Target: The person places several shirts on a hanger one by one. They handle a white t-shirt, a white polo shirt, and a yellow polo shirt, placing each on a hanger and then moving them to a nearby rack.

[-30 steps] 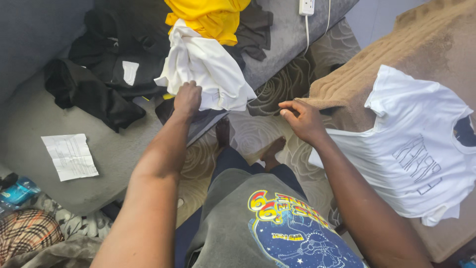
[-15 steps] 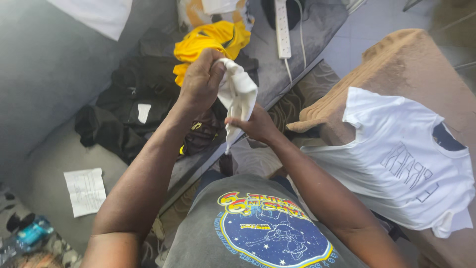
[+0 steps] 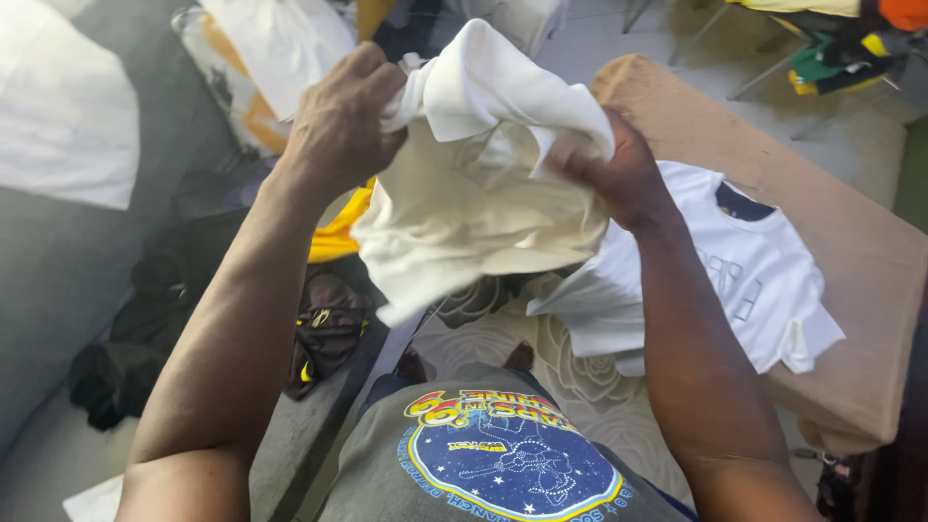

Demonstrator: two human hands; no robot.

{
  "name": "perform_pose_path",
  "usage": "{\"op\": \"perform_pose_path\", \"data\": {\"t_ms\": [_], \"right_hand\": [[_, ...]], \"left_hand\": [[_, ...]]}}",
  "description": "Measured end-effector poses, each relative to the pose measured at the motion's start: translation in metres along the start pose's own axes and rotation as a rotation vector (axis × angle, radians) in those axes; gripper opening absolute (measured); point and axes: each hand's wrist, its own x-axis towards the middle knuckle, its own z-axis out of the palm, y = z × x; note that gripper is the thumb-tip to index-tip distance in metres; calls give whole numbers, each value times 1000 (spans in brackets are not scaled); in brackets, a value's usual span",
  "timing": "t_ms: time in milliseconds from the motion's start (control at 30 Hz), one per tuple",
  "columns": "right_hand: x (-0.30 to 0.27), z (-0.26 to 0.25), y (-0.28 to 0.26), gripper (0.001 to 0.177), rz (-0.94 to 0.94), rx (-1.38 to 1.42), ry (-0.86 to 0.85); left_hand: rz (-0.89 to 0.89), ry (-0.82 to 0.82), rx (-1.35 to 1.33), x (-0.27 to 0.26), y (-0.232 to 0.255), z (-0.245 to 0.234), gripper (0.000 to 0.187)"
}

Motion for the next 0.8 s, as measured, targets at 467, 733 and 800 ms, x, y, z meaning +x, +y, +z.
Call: {"op": "perform_pose_path", "data": {"t_ms": [467,733,800], "right_hand": [[-185,-196,19,27,331,-902,153],[-252,-344,-18,39,275,64,667],[-229,-391,-27,35,162,-106,650]], "left_hand": [[-144,-144,-637,100,124,33,19],[-125,-158,-537,206,186,123,19],[-129,-134,-608,251,189,183,21]]}}
